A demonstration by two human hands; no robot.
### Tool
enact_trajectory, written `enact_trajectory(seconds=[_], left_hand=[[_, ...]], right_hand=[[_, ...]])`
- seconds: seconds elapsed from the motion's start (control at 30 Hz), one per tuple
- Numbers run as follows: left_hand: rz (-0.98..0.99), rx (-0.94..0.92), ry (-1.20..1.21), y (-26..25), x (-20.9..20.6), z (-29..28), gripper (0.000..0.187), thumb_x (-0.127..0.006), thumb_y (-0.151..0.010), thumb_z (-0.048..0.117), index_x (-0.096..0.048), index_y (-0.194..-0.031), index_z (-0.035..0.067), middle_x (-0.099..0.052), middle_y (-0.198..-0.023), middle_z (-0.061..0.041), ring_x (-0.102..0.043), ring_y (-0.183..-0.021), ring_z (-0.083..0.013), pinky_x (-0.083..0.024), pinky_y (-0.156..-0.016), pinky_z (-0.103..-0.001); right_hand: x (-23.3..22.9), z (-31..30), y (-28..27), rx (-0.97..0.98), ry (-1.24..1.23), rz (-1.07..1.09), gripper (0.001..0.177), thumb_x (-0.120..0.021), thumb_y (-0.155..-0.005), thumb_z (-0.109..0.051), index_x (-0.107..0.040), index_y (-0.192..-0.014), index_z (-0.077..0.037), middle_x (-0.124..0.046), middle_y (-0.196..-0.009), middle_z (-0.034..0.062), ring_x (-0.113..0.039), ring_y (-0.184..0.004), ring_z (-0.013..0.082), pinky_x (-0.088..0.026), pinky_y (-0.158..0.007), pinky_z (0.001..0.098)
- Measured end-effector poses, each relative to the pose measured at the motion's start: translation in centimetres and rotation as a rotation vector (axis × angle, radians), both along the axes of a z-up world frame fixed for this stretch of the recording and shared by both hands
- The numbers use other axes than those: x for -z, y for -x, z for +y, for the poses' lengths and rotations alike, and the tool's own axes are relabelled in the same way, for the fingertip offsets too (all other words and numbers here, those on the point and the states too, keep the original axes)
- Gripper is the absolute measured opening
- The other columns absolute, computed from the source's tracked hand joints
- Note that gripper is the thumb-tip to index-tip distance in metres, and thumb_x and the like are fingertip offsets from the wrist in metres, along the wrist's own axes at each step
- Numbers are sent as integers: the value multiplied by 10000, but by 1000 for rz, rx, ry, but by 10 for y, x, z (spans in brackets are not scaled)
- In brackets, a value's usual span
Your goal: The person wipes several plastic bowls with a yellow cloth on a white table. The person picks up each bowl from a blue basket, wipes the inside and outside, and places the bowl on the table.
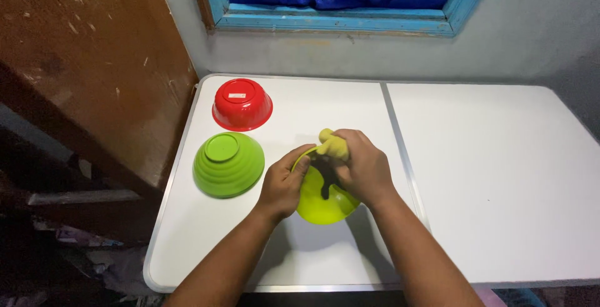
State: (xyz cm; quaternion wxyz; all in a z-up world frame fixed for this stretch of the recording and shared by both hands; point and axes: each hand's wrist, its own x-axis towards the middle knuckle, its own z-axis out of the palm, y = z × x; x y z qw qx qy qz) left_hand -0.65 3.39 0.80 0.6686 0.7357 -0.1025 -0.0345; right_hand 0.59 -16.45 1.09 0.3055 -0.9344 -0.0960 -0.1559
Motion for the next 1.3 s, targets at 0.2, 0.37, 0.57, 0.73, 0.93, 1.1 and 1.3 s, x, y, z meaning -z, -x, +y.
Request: enact_trajectory(seconds=[0.2, 0.37, 0.57, 0.73, 0.93, 1.1, 1.3], left_hand=[[-6, -238, 270, -6, 27, -14, 441, -461, -1068, 344, -673, -1314, 46, -756, -978, -177, -683, -879, -230, -563, -902, -436], [-45, -306, 264, -11, 28, -14, 400, -480, -1070, 283, -649, -1320, 21, -730, -1133, -207, -662, -1070, -259, -516, -1018, -465], [34, 149, -65, -17, 3, 16, 417, -609, -994, 408, -710, -1271, 114, -745, -1053, -145, -670, -1023, -272, -519, -971, -464], [25, -61, -38, -32, 31, 5, 405, -482, -1056, 372, -736, -1209, 96, -754, -1044, -157, -686, -1039, -269, -515, -971, -467], [120, -339, 515, -36, 32, -10, 357, -470, -1087, 301, -710, -996, 54, -732, -812, -84, -681, -705, -148, -583, -721, -297], [194, -389, 304, -53, 65, 6, 381, -459, -1090, 326, -665, -1262, 55, -744, -1001, -169, -693, -904, -218, -580, -866, -393], [422, -311, 389, 6, -67, 21, 482, -467, -1057, 368, -617, -1361, 26, -688, -1208, -210, -636, -1113, -303, -486, -1063, -495]], right_hand=[[14, 11, 5, 468, -540, 285, 430, -817, -822, -365, -656, -1195, -224, -736, -1017, 93, -704, -1029, 345, -533, -871, 506], [45, 9, -2, 567, -595, 266, 458, -813, -820, -312, -652, -1217, -150, -726, -1071, 163, -683, -1091, 389, -526, -898, 525], [-14, 12, 14, 205, -411, 231, 412, -764, -777, -127, -700, -1175, -212, -746, -990, 136, -698, -1060, 416, -535, -890, 527], [-24, 20, 13, 234, -463, 86, 465, -666, -771, -58, -693, -1203, -228, -744, -990, 124, -701, -1057, 381, -531, -881, 500], [9, 50, 24, 503, -668, -48, 529, -709, -825, -157, -567, -1333, -109, -685, -1137, 252, -643, -1127, 477, -494, -920, 599], [68, 32, 10, 583, -899, -144, 630, -736, -954, -367, -492, -1418, -18, -570, -1341, 301, -543, -1283, 439, -401, -1105, 550], [-35, 0, 37, -181, -572, -294, 426, -463, -965, -488, -519, -885, -74, -454, -831, 10, -442, -731, 154, -367, -629, 343]])
